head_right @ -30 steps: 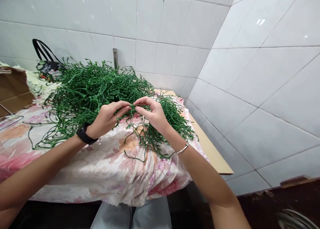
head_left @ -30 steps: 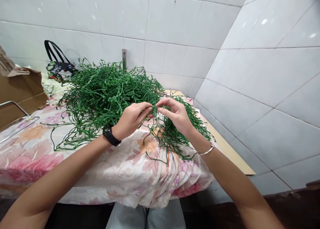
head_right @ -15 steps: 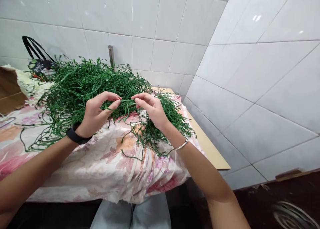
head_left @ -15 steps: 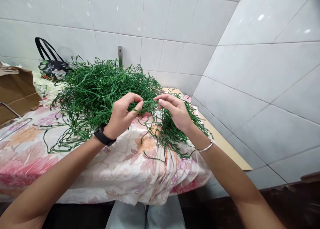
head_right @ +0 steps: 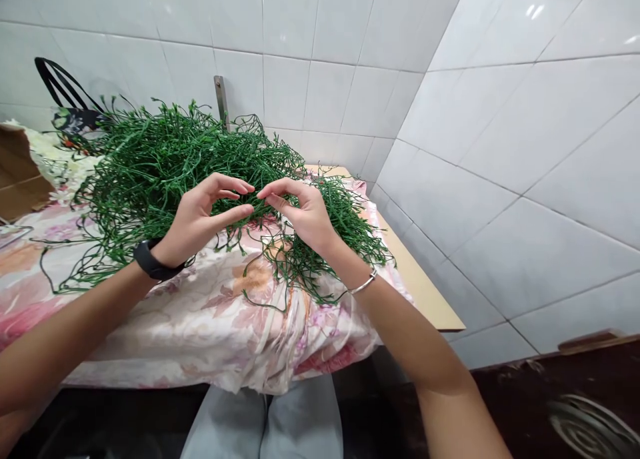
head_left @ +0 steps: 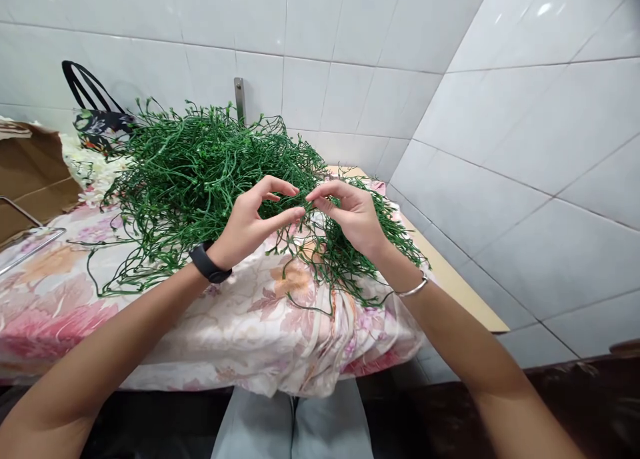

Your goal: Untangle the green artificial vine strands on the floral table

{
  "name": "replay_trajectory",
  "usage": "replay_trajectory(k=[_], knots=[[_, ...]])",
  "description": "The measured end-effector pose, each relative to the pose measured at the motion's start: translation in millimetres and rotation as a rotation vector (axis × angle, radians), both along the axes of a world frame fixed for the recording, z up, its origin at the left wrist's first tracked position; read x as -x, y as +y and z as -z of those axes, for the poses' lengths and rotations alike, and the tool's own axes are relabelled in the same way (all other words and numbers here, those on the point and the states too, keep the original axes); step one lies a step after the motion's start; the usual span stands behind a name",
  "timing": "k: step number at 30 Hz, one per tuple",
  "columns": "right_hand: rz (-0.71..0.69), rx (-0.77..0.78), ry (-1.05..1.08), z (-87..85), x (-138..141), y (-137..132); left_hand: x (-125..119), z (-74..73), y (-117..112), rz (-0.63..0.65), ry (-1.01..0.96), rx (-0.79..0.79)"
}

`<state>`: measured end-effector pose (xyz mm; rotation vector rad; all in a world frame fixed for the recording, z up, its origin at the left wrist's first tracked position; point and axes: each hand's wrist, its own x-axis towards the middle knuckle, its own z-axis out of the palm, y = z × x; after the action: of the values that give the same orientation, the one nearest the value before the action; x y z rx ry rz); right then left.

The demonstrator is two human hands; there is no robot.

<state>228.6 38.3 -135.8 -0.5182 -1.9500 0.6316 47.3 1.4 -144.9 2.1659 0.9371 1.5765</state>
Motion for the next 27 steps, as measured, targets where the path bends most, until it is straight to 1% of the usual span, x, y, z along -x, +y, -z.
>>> replay_trajectory(k=[3, 6, 9, 12, 14, 17, 21, 27], knots=[[-0.004, -0.005, -0.034, 0.7, 1.5, -3.5, -1.5, 4.3, 2.7, 0.020, 0.051, 0.088], [-0.018, 0.014, -0.076, 0.3, 2.0, -6.3, -1.8, 7.1, 3.6, 0.037, 0.139, 0.115], [-0.046, 0.070, -0.095, -0.4, 1.8, -7.3, -1.2, 8.0, 3.6, -0.001, 0.153, 0.090], [-0.076, 0.092, -0.070, 0.2, 2.1, -6.6, -0.7, 8.6, 3.6, -0.052, 0.134, 0.060], [-0.091, 0.107, -0.071, 0.8, 2.5, -5.8, -0.5, 9.6, 4.0, -0.084, 0.134, 0.024], [-0.093, 0.138, -0.112, 0.8, 2.6, -5.1, -0.3, 11.5, 5.6, -0.100, 0.159, -0.059], [-0.079, 0.126, -0.121, -0.5, 2.4, -4.7, -0.3, 11.3, 7.0, -0.109, 0.160, -0.145], [-0.023, 0.062, -0.089, -0.4, 2.7, -4.7, 0.1, 7.8, 4.3, -0.179, 0.111, -0.154]])
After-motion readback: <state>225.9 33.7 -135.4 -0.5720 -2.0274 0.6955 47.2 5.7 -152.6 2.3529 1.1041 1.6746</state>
